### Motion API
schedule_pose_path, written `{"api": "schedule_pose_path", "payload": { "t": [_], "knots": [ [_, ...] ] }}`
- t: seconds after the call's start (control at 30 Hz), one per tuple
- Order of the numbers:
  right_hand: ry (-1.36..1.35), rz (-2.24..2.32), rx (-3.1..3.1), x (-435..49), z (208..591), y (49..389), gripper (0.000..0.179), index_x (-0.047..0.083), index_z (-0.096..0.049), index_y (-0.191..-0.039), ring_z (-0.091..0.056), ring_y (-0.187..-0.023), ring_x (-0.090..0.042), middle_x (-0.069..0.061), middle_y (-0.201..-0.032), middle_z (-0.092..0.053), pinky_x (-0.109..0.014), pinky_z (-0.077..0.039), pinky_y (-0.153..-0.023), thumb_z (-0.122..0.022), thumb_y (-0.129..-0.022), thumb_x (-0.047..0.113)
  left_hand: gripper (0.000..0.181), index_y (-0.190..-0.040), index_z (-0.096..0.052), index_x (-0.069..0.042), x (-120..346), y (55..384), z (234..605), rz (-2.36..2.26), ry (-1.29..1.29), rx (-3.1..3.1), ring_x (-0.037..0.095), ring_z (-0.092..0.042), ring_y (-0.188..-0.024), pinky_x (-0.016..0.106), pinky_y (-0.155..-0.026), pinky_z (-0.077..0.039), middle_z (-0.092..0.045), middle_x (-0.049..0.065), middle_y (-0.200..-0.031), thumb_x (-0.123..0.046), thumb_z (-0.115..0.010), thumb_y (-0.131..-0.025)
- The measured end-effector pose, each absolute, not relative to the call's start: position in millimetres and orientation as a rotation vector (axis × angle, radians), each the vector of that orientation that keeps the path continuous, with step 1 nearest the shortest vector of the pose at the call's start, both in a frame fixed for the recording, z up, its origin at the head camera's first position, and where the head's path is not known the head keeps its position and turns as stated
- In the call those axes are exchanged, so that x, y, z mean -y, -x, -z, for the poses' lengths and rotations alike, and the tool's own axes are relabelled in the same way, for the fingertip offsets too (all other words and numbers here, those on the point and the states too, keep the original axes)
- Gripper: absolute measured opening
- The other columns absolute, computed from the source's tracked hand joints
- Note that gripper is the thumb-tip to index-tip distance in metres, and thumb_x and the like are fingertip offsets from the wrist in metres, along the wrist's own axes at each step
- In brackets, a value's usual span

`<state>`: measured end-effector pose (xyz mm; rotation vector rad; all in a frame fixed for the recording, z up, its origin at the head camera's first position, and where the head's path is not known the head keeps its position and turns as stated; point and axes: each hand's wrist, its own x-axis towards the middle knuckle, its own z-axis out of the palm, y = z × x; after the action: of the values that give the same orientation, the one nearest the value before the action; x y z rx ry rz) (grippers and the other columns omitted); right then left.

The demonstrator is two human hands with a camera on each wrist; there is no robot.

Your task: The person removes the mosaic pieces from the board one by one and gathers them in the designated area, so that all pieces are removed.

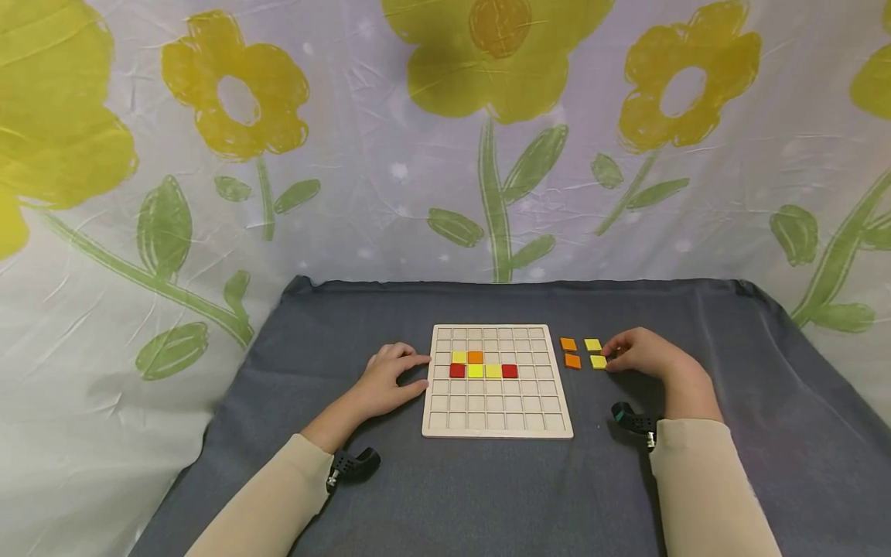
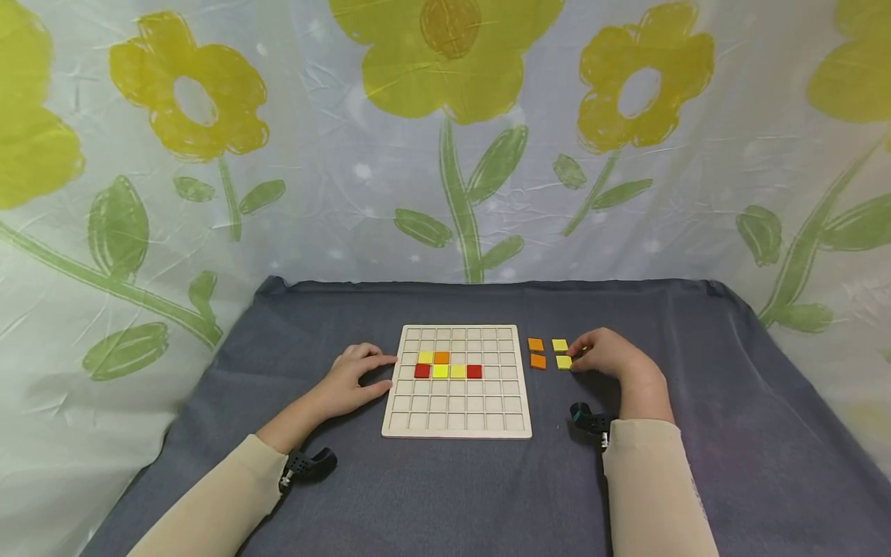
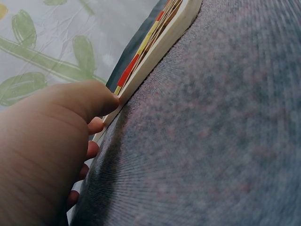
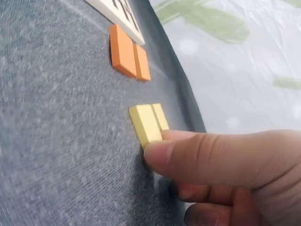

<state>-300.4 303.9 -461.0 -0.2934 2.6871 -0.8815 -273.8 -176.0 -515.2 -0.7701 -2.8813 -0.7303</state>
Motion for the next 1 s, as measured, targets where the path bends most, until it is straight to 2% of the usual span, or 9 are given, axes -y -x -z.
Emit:
{"api": "schedule_pose_path", "payload": {
  "t": [0.23, 0.4, 0.53, 0.73, 1.0],
  "knots": [
    [0.283, 0.863, -2.685, -301, 457, 300, 0.029, -0.004, -0.072, -0.112, -0.057, -0.087, -0.025, -0.017, -0.108, -0.067, -0.038, -0.046, -0.076, -0.079, -0.088, 0.01, 0.047, -0.141, -0.066, -0.017, 176, 274, 516, 0.726, 0.78, 2.877, 0.029, -0.044, -0.123, 0.052, -0.1, -0.034, -0.055, 0.004, -0.126, -0.035, -0.072, -0.097],
    [0.239, 0.863, -2.69, -297, 446, 298, 0.033, -0.003, -0.072, -0.118, -0.06, -0.096, -0.03, -0.021, -0.117, -0.066, -0.049, -0.05, -0.087, -0.078, -0.089, 0.012, 0.047, -0.14, -0.066, -0.017, 176, 273, 516, 0.726, 0.786, 2.875, 0.029, -0.044, -0.123, 0.053, -0.1, -0.034, -0.055, 0.005, -0.125, -0.035, -0.072, -0.097],
    [0.25, 0.893, -2.706, -294, 433, 295, 0.035, -0.005, -0.069, -0.121, -0.063, -0.099, -0.034, -0.021, -0.116, -0.067, -0.056, -0.049, -0.09, -0.075, -0.092, 0.013, 0.047, -0.14, -0.066, -0.017, 176, 274, 515, 0.727, 0.786, 2.874, 0.029, -0.044, -0.123, 0.052, -0.1, -0.034, -0.055, 0.005, -0.125, -0.035, -0.072, -0.097],
    [0.276, 0.922, -2.77, -288, 418, 290, 0.032, -0.003, -0.069, -0.122, -0.06, -0.093, -0.03, -0.013, -0.104, -0.065, -0.05, -0.049, -0.084, -0.072, -0.096, 0.017, 0.047, -0.14, -0.066, -0.018, 177, 274, 515, 0.727, 0.788, 2.873, 0.029, -0.045, -0.122, 0.052, -0.1, -0.035, -0.055, 0.004, -0.126, -0.035, -0.072, -0.097],
    [0.349, 0.946, -2.865, -275, 400, 282, 0.027, 0.005, -0.072, -0.117, -0.055, -0.085, -0.026, -0.008, -0.099, -0.061, -0.041, -0.048, -0.074, -0.073, -0.097, 0.023, 0.046, -0.14, -0.066, -0.018, 177, 273, 517, 0.735, 0.794, 2.862, 0.027, -0.045, -0.121, 0.05, -0.097, -0.035, -0.055, 0.002, -0.124, -0.035, -0.073, -0.097]
  ]
}}
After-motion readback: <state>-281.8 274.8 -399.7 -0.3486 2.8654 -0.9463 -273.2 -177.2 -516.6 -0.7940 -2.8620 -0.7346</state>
